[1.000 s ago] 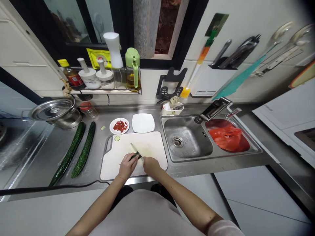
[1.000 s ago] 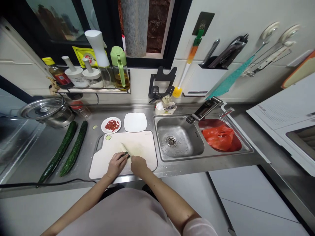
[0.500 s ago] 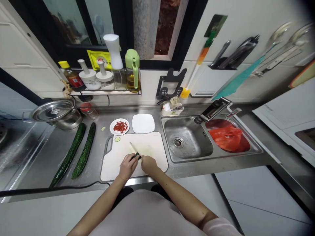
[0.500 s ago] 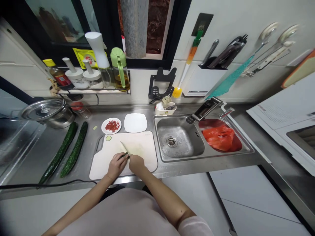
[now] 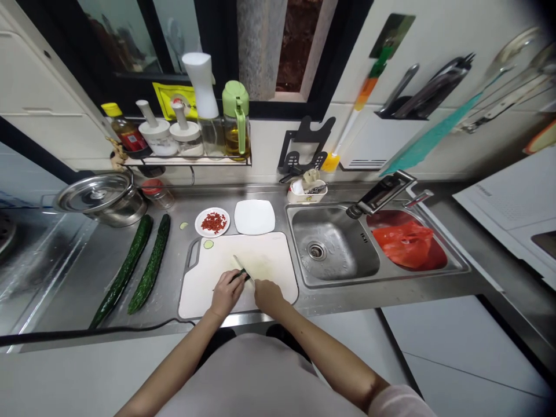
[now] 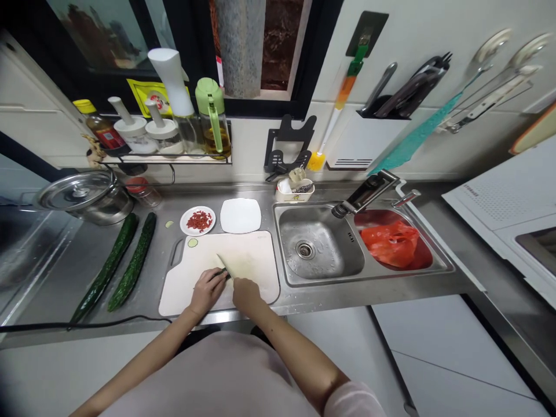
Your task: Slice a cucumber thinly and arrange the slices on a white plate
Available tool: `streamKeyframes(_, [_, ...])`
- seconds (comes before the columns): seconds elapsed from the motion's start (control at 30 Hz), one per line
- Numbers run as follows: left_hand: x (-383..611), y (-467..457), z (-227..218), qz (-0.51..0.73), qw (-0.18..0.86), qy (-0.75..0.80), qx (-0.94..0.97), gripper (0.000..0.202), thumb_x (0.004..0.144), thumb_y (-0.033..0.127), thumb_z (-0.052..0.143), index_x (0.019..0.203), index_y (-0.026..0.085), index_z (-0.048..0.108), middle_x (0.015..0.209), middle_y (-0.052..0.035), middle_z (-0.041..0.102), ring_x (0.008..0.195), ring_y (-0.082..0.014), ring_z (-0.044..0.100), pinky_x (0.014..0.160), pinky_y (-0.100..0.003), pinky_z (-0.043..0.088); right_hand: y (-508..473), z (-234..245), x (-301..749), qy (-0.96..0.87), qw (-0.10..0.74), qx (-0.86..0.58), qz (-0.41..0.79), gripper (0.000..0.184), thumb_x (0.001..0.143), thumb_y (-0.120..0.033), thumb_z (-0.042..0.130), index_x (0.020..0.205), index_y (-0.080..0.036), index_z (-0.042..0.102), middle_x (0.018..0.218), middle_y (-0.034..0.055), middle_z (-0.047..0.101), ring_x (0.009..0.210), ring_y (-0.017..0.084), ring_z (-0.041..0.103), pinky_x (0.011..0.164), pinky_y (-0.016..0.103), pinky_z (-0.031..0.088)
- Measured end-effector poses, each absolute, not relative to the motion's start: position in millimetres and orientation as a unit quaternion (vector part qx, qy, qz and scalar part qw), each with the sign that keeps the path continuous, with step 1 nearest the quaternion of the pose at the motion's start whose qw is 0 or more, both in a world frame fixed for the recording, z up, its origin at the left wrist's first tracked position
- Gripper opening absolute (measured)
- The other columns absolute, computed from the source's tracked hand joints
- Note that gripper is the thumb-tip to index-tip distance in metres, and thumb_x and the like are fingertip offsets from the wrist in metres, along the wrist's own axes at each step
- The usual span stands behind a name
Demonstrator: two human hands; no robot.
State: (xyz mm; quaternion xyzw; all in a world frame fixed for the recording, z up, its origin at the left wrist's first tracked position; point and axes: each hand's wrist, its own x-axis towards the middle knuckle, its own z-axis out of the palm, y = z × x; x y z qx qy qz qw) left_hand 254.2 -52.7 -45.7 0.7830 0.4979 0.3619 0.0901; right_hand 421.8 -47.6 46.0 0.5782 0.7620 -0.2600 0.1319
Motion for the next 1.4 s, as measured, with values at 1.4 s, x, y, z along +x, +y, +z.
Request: streamKeyframes(1.4, [256, -55, -44, 0.377, 0.096, 0.521, 0.76, 0.026, 0.091, 0.024, 0.048, 0.11, 0.024, 0.066, 0.105, -0.0075, 0.064, 0.097, -0.0189, 0.058, 0.088, -0.037, 0.052, -32, 38, 401, 0.758, 0.108, 0.595, -0.246, 0.029, 0.09, -0.014, 0.036, 0.109, -0.014, 0.057, 0.1, 0.0141, 0.068, 0.096, 0.022, 0.065, 0.076, 0.03, 0.046])
